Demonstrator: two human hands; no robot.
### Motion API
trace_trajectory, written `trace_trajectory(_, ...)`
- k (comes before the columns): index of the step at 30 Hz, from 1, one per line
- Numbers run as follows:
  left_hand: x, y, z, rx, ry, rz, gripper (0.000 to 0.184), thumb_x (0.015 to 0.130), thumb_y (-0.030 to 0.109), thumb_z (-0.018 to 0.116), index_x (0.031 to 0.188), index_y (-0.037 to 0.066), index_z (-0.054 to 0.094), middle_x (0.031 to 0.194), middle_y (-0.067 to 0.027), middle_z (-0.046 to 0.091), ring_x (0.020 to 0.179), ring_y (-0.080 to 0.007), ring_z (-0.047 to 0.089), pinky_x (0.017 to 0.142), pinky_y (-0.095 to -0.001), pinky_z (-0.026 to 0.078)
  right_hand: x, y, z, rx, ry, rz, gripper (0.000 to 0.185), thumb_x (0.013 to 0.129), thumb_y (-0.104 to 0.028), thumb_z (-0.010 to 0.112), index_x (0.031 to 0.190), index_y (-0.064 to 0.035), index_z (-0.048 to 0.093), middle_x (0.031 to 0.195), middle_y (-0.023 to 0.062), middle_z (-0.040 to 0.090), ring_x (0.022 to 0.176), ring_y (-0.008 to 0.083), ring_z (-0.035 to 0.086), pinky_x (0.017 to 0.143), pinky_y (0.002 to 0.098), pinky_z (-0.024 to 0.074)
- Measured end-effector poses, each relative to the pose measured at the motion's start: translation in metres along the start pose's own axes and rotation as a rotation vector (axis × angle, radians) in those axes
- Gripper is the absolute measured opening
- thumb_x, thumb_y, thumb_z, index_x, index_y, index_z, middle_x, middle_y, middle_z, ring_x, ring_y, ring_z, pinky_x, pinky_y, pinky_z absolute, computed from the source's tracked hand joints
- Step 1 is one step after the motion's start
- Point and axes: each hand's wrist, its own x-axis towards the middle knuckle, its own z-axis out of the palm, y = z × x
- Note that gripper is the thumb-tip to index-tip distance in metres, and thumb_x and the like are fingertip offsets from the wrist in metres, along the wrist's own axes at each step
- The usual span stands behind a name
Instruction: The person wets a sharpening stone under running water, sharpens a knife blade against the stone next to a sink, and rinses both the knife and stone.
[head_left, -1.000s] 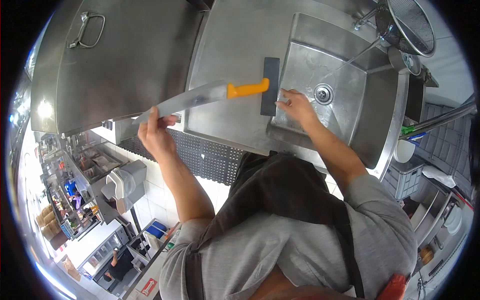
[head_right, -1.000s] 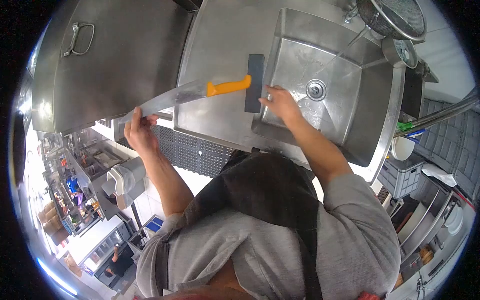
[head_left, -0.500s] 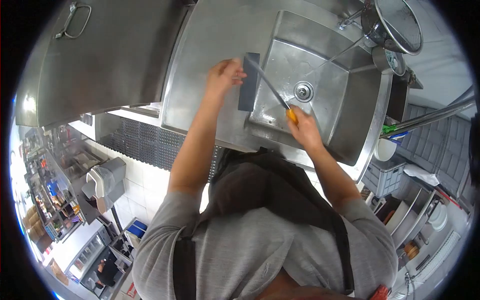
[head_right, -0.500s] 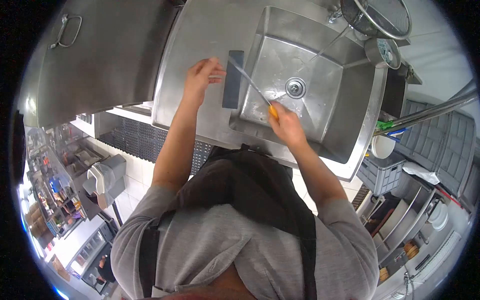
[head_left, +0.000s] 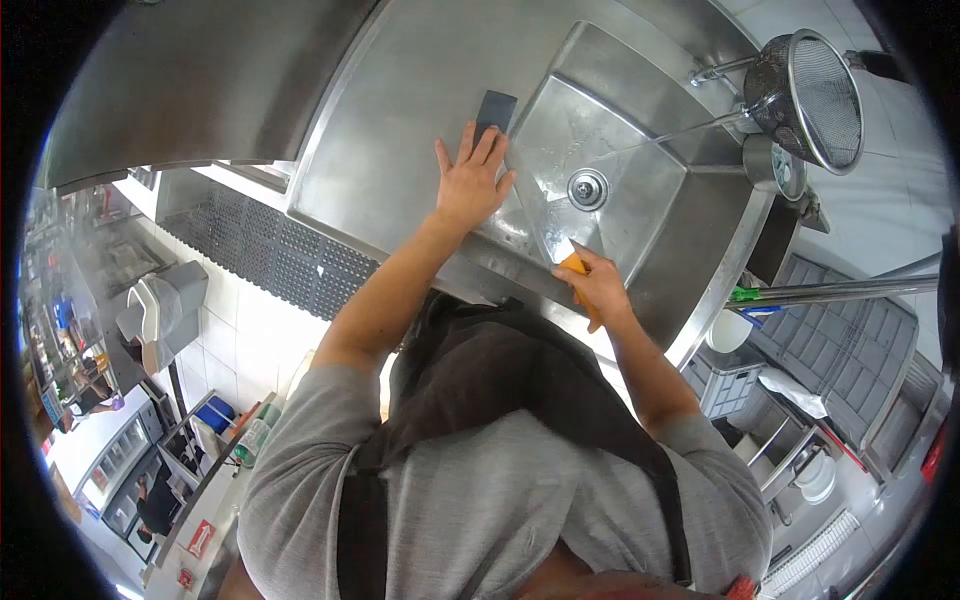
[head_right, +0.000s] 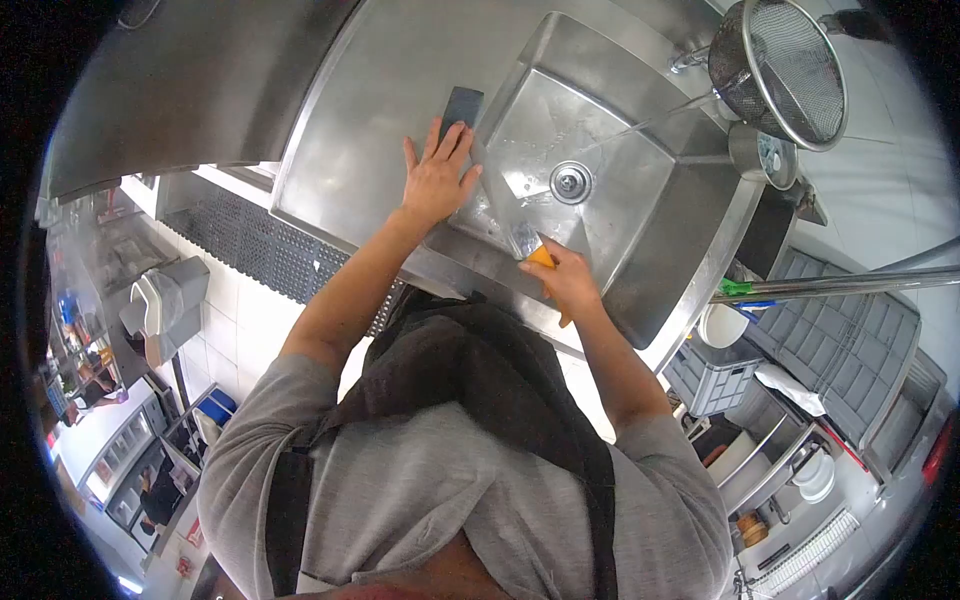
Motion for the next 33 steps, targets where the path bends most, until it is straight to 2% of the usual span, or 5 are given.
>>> trace_trajectory(8,0.057,-0.025,-0.001,0.085,0.109,0.021,0.058,0.095,0.041,0.058,0.144,0.011,0.051,0.152,-0.0052,0.045,0.152,-0.0333,0.023,0.111,-0.0781,0.018,0.05,-0.024,-0.001,-0.06,0.099,-0.125,0.072,0.084,-0.028,0.081,0.145,-0.0017,0.053,0.07,0.0028,0.059,0.047,0.011,0.051,0.045,0.0285,0.0433)
trace_trajectory(10,0.061,-0.027,-0.004,0.07,0.075,0.012,0.06,0.095,0.041,0.057,0.145,0.009,0.05,0.152,-0.0062,0.045,0.152,-0.035,0.023,0.111,-0.0781,0.017,0.052,-0.03,-0.001,-0.086,0.111,-0.089,0.063,0.082,-0.034,0.081,0.138,-0.0114,0.063,0.071,0.0052,0.064,0.05,0.0113,0.053,0.049,0.0299,0.0455)
trace_trajectory(16,-0.035,0.02,-0.015,0.032,-0.052,-0.126,0.06,0.095,0.038,0.057,0.145,0.005,0.05,0.155,-0.0071,0.042,0.151,-0.0377,0.024,0.111,-0.0773,0.018,-0.008,0.029,0.005,-0.056,-0.004,-0.04,0.066,0.081,-0.035,0.082,0.139,-0.011,0.061,0.074,0.0056,0.066,0.051,0.0105,0.051,0.049,0.0293,0.0452)
trace_trajectory(24,0.094,-0.03,-0.002,0.061,0.053,-0.01,0.058,0.093,0.038,0.061,0.142,0.007,0.051,0.152,-0.004,0.044,0.149,-0.0377,0.027,0.109,-0.0775,0.024,0.074,-0.037,-0.001,-0.05,0.148,-0.171,0.071,0.083,-0.031,0.083,0.142,-0.0026,0.056,0.07,0.0053,0.061,0.049,0.0106,0.051,0.046,0.0297,0.0436)
trace_trajectory(33,0.001,-0.002,0.0,0.037,0.04,-0.077,0.057,0.096,0.038,0.058,0.144,0.008,0.05,0.157,-0.0065,0.04,0.148,-0.0384,0.03,0.108,-0.0761,0.026,0.016,0.006,0.008,-0.085,0.065,0.01,0.071,0.078,-0.036,0.084,0.14,-0.0098,0.06,0.083,0.0072,0.069,0.056,0.013,0.054,0.054,0.0324,0.0478)
